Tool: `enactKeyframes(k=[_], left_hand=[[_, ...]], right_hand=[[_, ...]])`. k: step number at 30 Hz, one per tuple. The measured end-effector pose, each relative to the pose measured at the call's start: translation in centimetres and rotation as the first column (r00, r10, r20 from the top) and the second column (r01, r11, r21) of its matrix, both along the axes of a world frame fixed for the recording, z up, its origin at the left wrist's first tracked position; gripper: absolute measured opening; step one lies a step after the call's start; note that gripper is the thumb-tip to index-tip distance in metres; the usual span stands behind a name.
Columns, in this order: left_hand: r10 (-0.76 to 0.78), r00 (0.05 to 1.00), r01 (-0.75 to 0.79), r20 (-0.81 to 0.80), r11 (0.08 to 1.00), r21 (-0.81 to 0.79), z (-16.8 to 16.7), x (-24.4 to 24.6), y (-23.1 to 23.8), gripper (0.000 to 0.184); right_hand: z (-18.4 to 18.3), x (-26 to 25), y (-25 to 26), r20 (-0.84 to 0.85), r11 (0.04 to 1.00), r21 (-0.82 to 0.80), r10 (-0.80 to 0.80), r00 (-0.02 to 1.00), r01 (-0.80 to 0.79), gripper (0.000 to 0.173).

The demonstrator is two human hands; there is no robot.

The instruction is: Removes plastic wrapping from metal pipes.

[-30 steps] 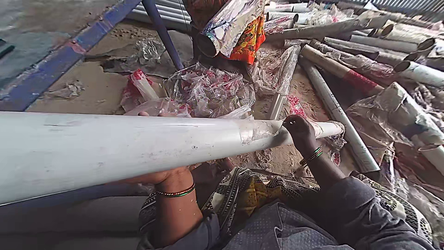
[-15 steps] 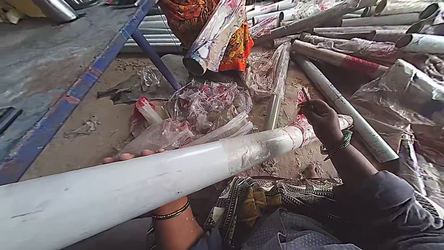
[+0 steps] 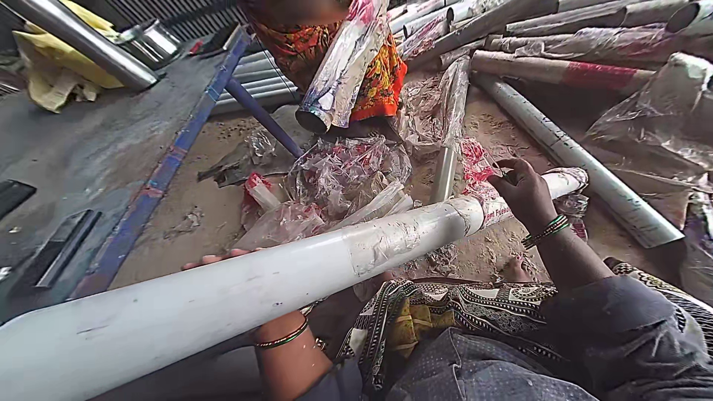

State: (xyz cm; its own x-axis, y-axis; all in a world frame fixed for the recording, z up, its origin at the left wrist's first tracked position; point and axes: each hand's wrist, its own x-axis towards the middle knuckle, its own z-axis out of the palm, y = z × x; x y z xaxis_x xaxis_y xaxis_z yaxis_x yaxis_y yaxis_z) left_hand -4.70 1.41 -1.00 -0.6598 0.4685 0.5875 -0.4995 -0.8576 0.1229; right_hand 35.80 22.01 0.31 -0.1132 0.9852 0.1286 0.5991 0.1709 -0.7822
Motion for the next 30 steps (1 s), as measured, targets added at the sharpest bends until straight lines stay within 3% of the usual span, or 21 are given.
enactKeyframes(k=[4, 8, 11, 14, 17, 22, 30], left_hand=[[0.071, 0.996, -0.073, -0.049, 0.996, -0.042, 1.6, 1.9, -0.6, 0.045], [0.054, 0.995, -0.055, -0.081, 0.998, -0.016, 3.3, 3.9, -1.8, 0.047], [0.146, 0.982, -0.152, -0.117, 0.988, -0.042, 4.6, 5.4, -2.7, 0.050], [0.230, 0.960, -0.242, -0.159, 0.968, -0.064, 5.6, 6.8, -3.6, 0.053], [0.263, 0.957, -0.275, -0.119, 0.957, -0.094, 6.8, 8.1, -4.3, 0.059], [0.197, 0.965, -0.215, -0.171, 0.972, -0.092, 8.1, 10.1, -5.2, 0.062], [0.179, 0.951, -0.203, -0.252, 0.976, -0.076, 9.2, 11.3, -5.9, 0.064]], right_hand=[[0.0, -2.3, -2.7, -0.084, 0.949, 0.147, 0.294, 0.952, -0.280, 0.032], [1.0, -4.0, -6.2, 0.021, 0.759, 0.362, 0.574, 0.819, -0.541, 0.042], [1.0, -4.7, -7.8, 0.082, 0.586, 0.563, 0.662, 0.745, -0.583, 0.043], [1.1, -4.5, -9.0, 0.127, 0.509, 0.640, 0.668, 0.733, -0.575, 0.034], [1.3, -4.3, -9.9, 0.093, 0.504, 0.702, 0.636, 0.766, -0.504, 0.023], [2.0, -3.4, -10.2, 0.061, 0.500, 0.736, 0.624, 0.779, -0.458, 0.020], [3.2, -2.3, -9.9, -0.223, 0.670, 0.632, 0.639, 0.736, -0.390, 0.015]])
